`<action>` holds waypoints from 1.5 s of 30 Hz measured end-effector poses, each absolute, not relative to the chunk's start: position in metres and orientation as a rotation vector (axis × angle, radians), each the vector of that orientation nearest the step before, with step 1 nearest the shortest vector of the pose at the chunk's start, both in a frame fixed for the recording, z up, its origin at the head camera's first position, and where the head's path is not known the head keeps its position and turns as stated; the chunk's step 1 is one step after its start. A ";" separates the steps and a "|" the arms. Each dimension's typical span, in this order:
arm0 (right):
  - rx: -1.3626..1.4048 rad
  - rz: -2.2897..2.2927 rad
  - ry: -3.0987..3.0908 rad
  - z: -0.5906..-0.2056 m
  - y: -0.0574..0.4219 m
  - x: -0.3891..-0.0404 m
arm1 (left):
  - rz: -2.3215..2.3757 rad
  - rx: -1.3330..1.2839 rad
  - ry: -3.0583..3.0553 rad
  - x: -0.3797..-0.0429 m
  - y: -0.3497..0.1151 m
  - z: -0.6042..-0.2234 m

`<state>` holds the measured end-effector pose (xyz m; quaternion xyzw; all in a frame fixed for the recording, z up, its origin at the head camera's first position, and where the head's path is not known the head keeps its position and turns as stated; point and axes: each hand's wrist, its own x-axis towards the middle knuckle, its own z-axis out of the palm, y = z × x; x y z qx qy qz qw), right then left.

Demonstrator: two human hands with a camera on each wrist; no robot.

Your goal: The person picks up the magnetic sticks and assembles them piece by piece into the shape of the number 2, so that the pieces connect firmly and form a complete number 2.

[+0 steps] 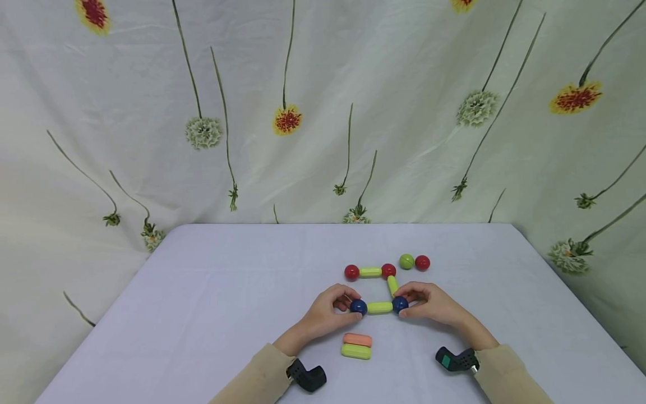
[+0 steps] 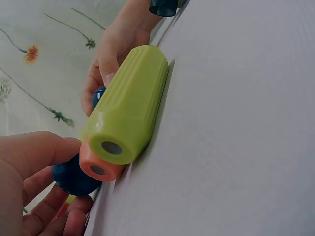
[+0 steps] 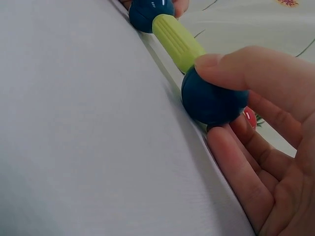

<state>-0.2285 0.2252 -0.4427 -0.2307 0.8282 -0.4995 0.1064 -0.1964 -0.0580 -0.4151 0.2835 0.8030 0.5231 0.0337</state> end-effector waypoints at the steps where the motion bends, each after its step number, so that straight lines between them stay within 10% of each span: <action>1: -0.679 -1.472 2.439 -0.443 0.225 -0.229 | 1.609 0.872 2.468 -0.196 -0.058 -0.415; 45: -0.466 -1.488 2.612 -0.440 0.221 -0.231 | 1.633 0.813 2.549 -0.220 -0.062 -0.453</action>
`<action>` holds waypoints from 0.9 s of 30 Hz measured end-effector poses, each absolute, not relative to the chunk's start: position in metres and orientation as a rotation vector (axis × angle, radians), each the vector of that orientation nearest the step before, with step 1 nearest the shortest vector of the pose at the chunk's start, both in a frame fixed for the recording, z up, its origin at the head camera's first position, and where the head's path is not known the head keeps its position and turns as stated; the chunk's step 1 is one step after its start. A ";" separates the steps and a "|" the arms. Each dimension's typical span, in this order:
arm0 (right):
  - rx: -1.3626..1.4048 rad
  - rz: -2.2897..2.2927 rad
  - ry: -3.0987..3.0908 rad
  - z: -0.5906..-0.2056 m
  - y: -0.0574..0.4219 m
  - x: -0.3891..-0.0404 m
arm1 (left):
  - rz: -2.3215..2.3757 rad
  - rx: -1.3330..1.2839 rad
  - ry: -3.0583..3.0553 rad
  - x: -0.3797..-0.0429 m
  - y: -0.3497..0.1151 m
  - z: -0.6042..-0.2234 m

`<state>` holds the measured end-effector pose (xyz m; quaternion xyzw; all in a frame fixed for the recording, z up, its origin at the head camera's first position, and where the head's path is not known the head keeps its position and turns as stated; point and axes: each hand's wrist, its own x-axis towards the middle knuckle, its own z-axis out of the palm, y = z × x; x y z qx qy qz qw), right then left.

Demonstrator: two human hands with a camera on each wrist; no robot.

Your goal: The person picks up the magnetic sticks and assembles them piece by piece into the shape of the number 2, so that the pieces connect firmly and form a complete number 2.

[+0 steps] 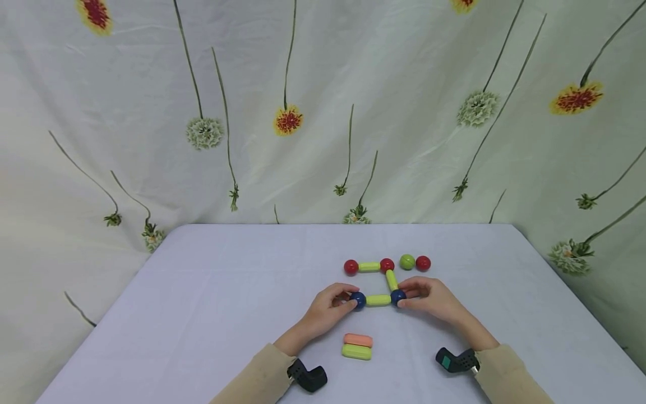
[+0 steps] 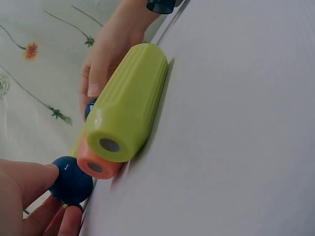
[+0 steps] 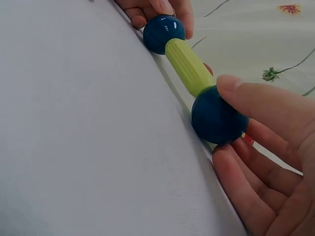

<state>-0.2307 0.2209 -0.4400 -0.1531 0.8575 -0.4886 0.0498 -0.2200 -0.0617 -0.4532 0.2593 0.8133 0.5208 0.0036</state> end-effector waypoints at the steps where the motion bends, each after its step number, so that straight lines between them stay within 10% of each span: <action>1: -0.448 -1.490 2.614 -0.440 0.221 -0.231 | 1.634 0.814 2.550 -0.220 -0.062 -0.453; 27: -0.480 -1.559 2.671 -0.409 0.193 -0.216 | 1.619 0.774 2.553 -0.226 -0.063 -0.451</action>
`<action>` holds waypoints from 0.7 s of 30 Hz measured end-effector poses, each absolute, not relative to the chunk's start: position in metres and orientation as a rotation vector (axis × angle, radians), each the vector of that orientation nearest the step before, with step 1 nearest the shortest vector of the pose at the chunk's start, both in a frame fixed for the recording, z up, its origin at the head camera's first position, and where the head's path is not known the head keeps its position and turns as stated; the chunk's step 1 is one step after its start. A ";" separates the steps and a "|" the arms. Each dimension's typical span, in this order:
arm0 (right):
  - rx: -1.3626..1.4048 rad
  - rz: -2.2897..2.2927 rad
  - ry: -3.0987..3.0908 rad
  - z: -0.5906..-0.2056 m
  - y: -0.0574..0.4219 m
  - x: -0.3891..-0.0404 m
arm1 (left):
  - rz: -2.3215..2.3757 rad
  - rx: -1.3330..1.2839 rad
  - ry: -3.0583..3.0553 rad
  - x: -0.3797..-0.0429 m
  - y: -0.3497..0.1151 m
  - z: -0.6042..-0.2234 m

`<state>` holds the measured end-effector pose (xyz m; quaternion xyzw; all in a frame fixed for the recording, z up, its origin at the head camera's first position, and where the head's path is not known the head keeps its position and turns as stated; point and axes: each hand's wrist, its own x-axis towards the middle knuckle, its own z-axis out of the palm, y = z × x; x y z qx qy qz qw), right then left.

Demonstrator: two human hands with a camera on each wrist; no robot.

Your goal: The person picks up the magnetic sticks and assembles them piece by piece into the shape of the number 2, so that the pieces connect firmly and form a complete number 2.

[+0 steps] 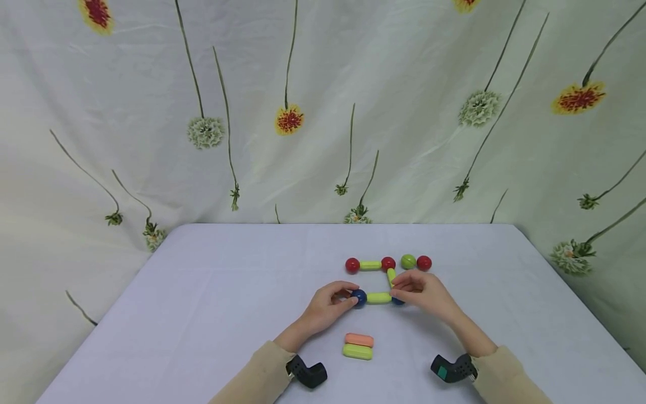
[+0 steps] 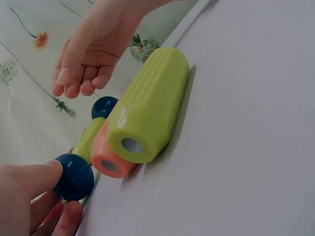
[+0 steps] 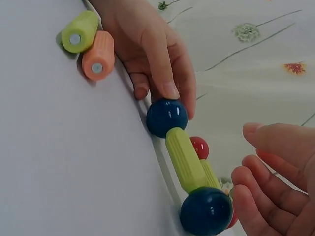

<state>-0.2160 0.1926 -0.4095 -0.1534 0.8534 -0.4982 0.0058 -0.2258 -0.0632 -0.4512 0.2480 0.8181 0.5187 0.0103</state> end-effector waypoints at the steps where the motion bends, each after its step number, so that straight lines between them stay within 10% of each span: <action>1: -0.512 -1.550 2.657 -0.408 0.191 -0.215 | 1.621 0.780 2.556 -0.226 -0.063 -0.451; 21: -0.787 -1.373 2.450 -0.419 0.154 -0.194 | 1.619 0.776 2.571 -0.227 -0.063 -0.452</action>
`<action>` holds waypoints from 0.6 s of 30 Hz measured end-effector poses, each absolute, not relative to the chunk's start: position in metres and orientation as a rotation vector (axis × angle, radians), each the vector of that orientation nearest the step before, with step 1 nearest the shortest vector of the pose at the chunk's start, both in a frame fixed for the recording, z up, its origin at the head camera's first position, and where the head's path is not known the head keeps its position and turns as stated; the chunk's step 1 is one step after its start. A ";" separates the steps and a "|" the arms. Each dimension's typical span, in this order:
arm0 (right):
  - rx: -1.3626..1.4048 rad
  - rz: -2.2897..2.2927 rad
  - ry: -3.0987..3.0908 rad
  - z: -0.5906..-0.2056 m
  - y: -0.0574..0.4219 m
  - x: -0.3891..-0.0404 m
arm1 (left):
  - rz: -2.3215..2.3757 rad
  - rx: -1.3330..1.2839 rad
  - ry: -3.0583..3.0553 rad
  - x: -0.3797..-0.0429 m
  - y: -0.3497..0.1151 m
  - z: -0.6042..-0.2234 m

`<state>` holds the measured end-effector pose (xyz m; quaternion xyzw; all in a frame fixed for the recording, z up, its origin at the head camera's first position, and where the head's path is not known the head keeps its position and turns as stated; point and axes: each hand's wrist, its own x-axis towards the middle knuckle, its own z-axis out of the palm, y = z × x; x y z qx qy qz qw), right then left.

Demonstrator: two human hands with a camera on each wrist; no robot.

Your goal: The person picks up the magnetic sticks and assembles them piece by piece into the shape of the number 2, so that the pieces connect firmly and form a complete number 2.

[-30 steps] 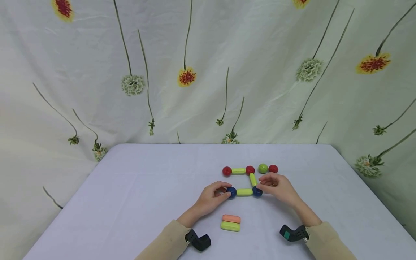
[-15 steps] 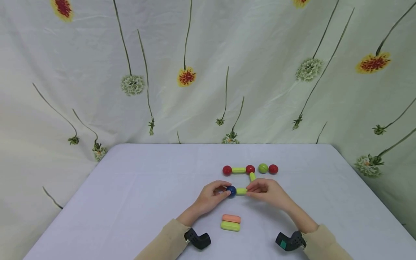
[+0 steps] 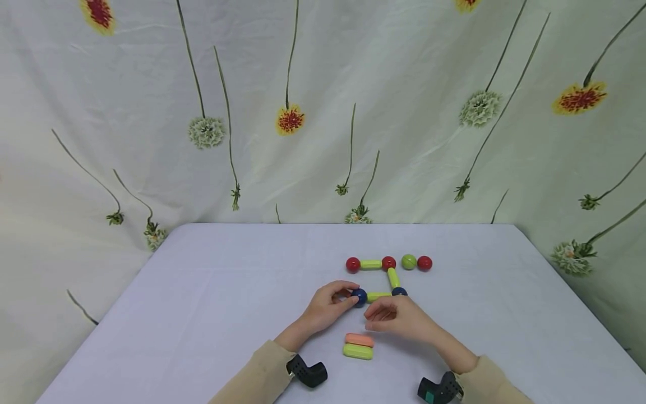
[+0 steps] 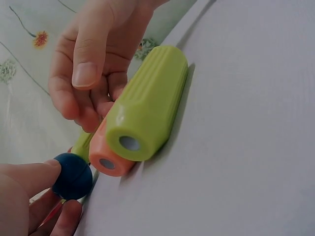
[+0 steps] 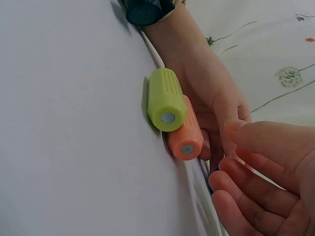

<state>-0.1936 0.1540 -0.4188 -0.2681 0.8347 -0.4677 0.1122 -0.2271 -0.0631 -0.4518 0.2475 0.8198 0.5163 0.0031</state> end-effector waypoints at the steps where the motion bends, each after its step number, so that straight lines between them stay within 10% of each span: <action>1: -0.782 -1.368 2.450 -0.420 0.153 -0.193 | 1.617 0.777 2.571 -0.227 -0.063 -0.452; 18: -0.822 -1.350 2.429 -0.428 0.147 -0.189 | 1.636 0.783 2.547 -0.205 -0.061 -0.417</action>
